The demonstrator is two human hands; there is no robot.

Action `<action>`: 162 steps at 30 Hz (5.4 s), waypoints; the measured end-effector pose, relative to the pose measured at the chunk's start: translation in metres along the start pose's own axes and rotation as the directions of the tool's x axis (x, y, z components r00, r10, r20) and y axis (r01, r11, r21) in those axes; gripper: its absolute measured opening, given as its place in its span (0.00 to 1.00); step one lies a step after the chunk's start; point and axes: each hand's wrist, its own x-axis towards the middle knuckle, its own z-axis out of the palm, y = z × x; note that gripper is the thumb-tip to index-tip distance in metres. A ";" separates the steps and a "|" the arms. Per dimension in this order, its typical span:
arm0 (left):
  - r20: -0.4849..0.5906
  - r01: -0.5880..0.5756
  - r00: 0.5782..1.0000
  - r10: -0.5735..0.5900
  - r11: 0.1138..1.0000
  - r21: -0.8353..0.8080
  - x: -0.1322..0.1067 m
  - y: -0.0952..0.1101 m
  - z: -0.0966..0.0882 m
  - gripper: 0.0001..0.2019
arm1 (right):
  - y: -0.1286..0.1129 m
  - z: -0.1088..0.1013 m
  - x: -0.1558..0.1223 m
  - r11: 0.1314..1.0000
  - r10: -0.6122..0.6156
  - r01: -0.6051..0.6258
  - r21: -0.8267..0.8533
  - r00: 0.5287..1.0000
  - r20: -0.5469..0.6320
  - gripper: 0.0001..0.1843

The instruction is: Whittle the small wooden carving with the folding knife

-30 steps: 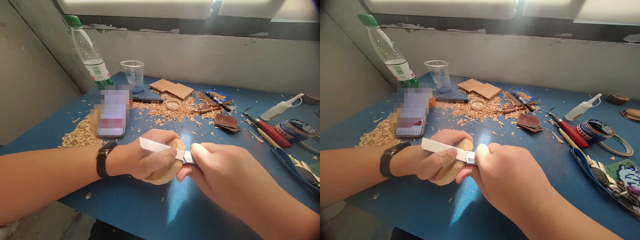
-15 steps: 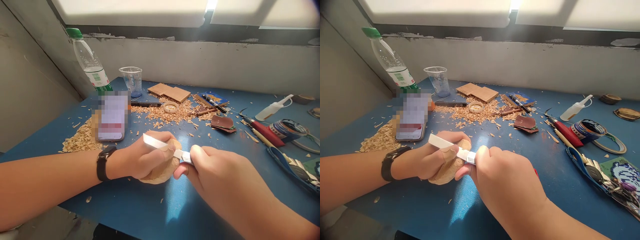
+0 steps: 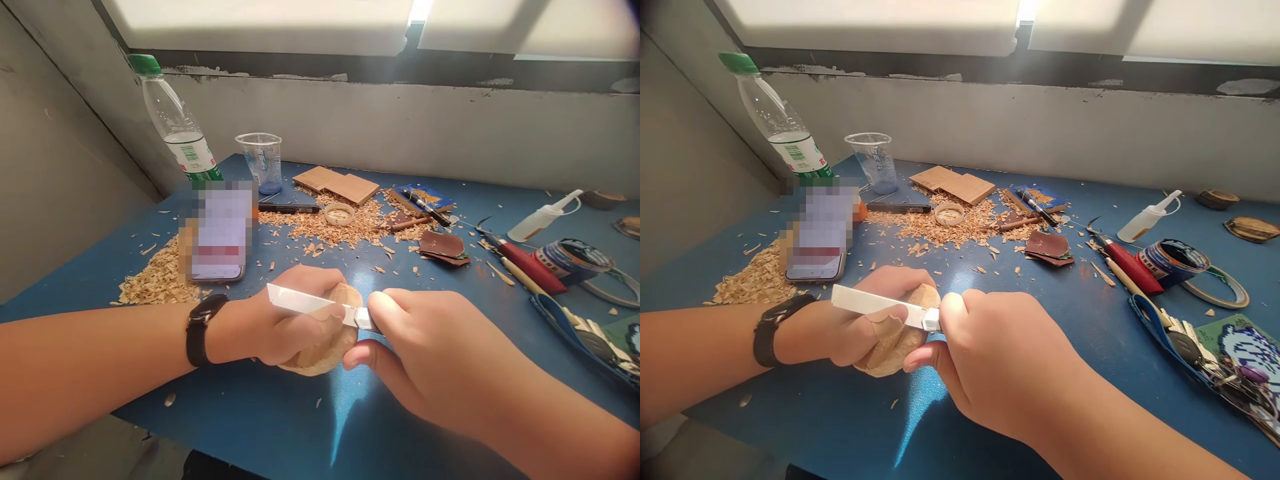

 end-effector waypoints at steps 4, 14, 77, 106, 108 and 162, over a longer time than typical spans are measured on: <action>-0.034 0.010 0.999 -0.013 0.997 -0.070 0.001 0.005 0.001 0.24 | 0.002 0.006 0.000 0.993 0.041 -0.053 -0.104 0.993 -0.112 0.31; -0.054 0.015 0.998 -0.015 1.000 -0.006 0.000 0.006 0.000 0.31 | -0.009 -0.010 0.001 0.997 0.056 -0.061 0.040 0.992 0.114 0.26; -0.006 0.033 0.999 -0.034 0.996 -0.088 0.003 0.002 0.000 0.21 | -0.004 0.001 -0.001 0.981 0.044 -0.069 -0.179 0.989 -0.139 0.34; -0.029 0.007 1.000 -0.009 0.997 -0.083 0.006 0.003 0.002 0.21 | -0.003 -0.005 -0.003 0.975 0.096 -0.117 -0.191 0.988 -0.118 0.34; -0.046 0.011 0.999 -0.015 0.997 -0.081 0.007 0.007 0.003 0.20 | -0.003 -0.004 -0.003 0.959 0.097 -0.135 -0.249 0.983 -0.157 0.37; -0.067 0.060 0.995 -0.069 0.990 -0.125 0.008 0.006 0.001 0.22 | -0.008 -0.009 -0.004 0.983 0.157 -0.158 -0.089 0.987 -0.016 0.30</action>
